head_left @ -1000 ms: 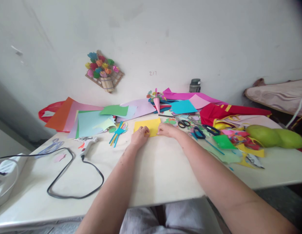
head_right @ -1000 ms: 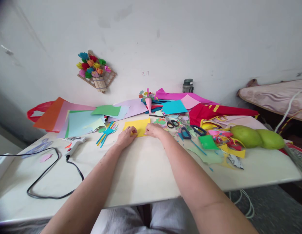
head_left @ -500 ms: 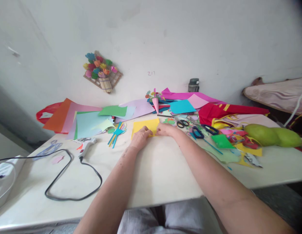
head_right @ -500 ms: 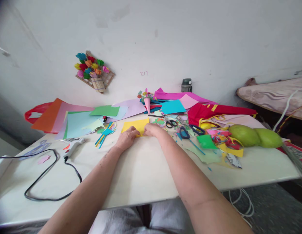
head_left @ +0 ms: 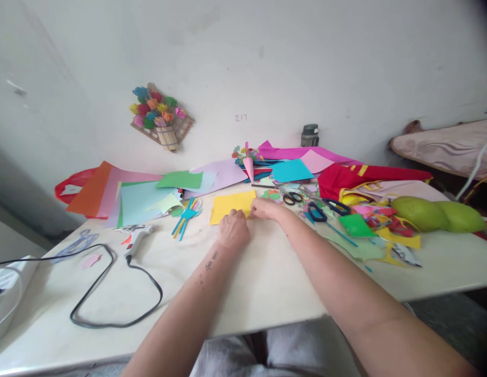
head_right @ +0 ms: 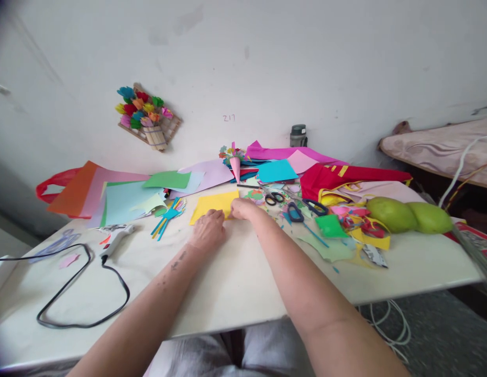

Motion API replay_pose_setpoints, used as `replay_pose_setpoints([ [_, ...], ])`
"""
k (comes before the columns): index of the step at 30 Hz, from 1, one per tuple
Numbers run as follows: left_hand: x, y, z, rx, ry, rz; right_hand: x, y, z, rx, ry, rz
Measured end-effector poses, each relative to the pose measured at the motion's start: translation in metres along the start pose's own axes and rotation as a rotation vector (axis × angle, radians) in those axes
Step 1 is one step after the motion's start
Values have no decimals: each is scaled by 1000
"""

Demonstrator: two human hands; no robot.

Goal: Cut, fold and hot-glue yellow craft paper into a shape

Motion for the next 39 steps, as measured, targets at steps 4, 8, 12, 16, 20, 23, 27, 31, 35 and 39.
replay_pose_setpoints([
  [4, -5, -3, 4, -14, 1, -56, 5, 1, 4, -51, 23, 7],
  [8, 2, -4, 8, 39, 3, -93, 12, 6, 10, -88, 80, 1],
  [12, 8, -4, 10, 40, -18, -51, 11, 7, 10, -65, 110, -34],
  [16, 10, -4, 12, 20, -26, -40, 4, 3, 7, -65, 94, -72],
  [20, 9, -3, 13, 18, -1, -31, 0, 1, 6, -128, 55, -55],
  [23, 9, -3, 13, 19, 6, -26, 2, 0, 4, -119, 16, -44],
  [27, 9, -4, 14, 18, 14, -23, 6, -6, -1, -65, -2, 13],
  [31, 8, -4, 16, 9, 48, -16, 8, -11, -6, -4, -12, 54],
  [35, 7, -4, 17, 19, 79, -41, 5, -12, -8, 29, -32, 68],
  [39, 5, -3, 15, 30, 81, -46, -1, -9, -5, 25, -21, 40],
])
Point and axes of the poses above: each hand's wrist, its own y-axis towards the middle knuckle, its own z-axis out of the palm, x = y × z, the point moved 4 cm from there along y, towards the middle knuckle, and after that the axes turned 6 degrees about z, right-handed, at the moved point
